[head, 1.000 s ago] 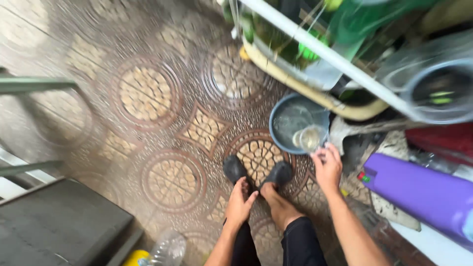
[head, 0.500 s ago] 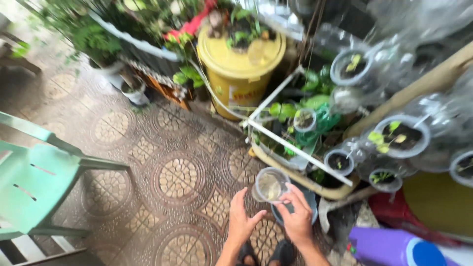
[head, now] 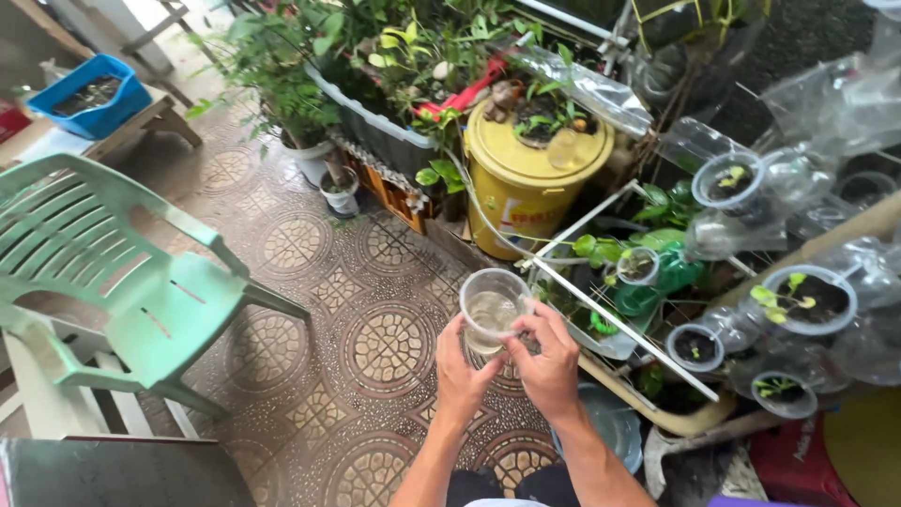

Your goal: Watering various indoor or balcony plants using a plastic cup to scoop water and pour it into planters.

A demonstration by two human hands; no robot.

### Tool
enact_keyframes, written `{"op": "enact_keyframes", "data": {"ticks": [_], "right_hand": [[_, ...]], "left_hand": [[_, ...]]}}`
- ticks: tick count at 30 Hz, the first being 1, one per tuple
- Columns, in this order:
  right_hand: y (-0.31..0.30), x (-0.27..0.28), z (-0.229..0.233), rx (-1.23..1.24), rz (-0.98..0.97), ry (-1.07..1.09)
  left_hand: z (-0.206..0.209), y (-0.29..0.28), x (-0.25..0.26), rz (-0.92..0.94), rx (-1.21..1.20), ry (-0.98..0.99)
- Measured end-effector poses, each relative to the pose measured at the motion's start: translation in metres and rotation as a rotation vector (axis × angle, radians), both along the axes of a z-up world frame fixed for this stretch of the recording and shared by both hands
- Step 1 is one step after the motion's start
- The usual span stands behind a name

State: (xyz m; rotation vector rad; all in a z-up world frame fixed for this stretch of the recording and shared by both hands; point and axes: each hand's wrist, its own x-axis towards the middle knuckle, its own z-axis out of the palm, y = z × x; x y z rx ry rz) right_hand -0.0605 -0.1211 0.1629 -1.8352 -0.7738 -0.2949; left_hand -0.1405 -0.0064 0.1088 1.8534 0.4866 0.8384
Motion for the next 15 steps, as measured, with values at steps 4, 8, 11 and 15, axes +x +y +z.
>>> {"op": "enact_keyframes", "data": {"ticks": [4,8,11,15], "right_hand": [[0.022,0.0,0.012,-0.012,0.063,0.021],[0.043,0.008,0.017,0.022,0.145,0.03],[0.06,0.019,0.015,-0.004,0.142,0.016],[0.082,0.036,0.019,0.032,0.232,0.055]], "left_hand": [[-0.005,0.013,0.0,0.07,0.003,-0.016],[0.012,0.028,0.003,0.101,-0.037,-0.013],[0.008,0.042,0.013,0.123,-0.058,-0.039],[0.015,0.059,0.028,0.146,-0.11,-0.031]]}}
